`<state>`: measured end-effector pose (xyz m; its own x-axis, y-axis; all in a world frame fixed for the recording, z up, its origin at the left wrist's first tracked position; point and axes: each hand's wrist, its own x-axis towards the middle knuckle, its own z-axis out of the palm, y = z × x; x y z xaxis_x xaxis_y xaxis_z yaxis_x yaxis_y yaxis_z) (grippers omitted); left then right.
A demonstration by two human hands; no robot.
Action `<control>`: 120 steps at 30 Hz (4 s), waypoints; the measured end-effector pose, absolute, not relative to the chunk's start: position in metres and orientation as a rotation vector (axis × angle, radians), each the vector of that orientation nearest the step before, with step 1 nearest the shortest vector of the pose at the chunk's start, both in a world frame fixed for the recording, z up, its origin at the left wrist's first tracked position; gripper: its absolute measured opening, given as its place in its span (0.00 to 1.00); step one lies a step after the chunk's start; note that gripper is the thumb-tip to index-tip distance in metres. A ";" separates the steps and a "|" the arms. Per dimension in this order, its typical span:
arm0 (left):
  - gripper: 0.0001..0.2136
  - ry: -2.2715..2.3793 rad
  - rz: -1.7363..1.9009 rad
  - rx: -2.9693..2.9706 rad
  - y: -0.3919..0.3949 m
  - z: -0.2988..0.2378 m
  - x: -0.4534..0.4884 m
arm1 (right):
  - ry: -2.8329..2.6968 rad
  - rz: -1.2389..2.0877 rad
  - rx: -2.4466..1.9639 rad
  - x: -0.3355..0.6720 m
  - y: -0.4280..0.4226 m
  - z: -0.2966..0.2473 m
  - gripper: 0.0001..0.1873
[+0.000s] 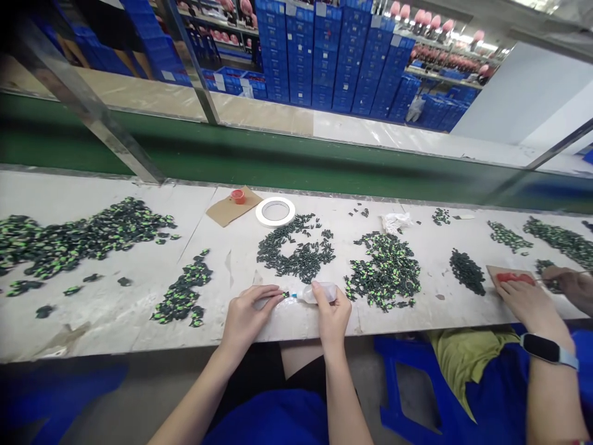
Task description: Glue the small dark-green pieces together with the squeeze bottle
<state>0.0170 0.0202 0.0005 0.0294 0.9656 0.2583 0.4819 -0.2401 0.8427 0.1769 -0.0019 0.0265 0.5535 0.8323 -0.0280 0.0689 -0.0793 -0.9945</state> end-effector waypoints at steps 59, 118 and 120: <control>0.11 1.362 0.897 2.308 0.037 -0.026 -0.009 | -0.523 1.072 -1.343 0.141 -0.034 0.019 0.25; 0.04 1.080 1.043 1.472 -0.012 0.073 0.020 | -1.505 0.709 -1.231 0.175 -0.034 0.057 0.18; 0.05 1.031 1.034 1.486 -0.011 0.072 0.019 | -1.588 0.689 -1.227 0.179 -0.034 0.060 0.14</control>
<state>0.0185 -0.0107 0.0723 0.2682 0.9585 0.0963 0.0936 -0.1254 0.9877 0.1794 -0.0344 0.0599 -0.0145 0.9361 0.3514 0.3829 0.3298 -0.8629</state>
